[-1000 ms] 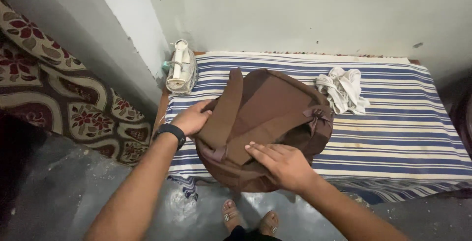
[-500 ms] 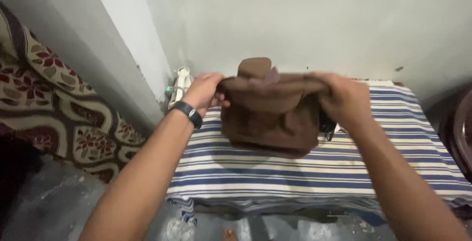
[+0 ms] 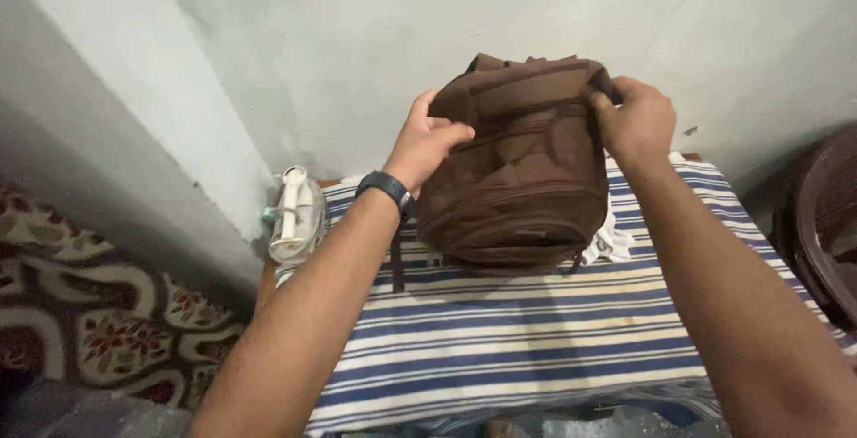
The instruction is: The person uses a white cloth to wipe down a brown backpack and then cleans the wooden headboard of a bed.
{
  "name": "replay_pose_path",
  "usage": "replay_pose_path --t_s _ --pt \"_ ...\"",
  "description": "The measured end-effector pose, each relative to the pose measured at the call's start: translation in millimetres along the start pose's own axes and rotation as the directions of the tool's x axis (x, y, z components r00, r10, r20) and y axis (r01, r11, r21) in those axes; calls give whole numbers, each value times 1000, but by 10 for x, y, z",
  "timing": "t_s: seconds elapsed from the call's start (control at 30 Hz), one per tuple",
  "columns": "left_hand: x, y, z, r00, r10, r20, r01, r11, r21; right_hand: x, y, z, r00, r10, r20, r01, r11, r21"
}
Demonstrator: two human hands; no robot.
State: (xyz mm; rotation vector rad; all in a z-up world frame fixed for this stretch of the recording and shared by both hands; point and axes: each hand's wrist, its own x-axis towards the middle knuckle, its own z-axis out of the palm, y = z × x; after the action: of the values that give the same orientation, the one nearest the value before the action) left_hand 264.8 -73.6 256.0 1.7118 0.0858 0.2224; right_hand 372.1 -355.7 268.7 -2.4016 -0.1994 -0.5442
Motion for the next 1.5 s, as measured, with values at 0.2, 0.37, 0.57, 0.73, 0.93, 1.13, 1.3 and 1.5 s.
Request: replay_pose_path --t_s 0.2,0.37,0.57,0.73,0.93,1.13,1.3,1.5 --pt "160 -41 216 906 394 -155 -322 879 351 417 50 239 989 -119 -88 121 993 12" --pt "620 -494 189 788 572 -227 -206 592 779 938 143 473 999 25 -32 -22 996 82" --pt "1233 -786 129 885 227 -407 45 828 559 1401 536 943 995 -39 -93 62 963 261" --pt "1408 -728 163 891 116 -439 135 856 500 1252 751 959 981 142 132 -193 683 704" --pt "1343 -723 189 812 206 -546 86 884 460 1000 739 855 968 -83 236 -54 851 522" --pt "1146 -350 234 646 434 -628 -116 869 481 1139 366 647 991 -117 60 65 830 554" --pt "1325 -196 168 600 422 -680 7 847 531 1395 370 940 987 -158 -11 134 789 599" --pt "1789 -754 13 551 519 -653 -4 785 620 1598 314 1350 996 -74 54 39 874 485"
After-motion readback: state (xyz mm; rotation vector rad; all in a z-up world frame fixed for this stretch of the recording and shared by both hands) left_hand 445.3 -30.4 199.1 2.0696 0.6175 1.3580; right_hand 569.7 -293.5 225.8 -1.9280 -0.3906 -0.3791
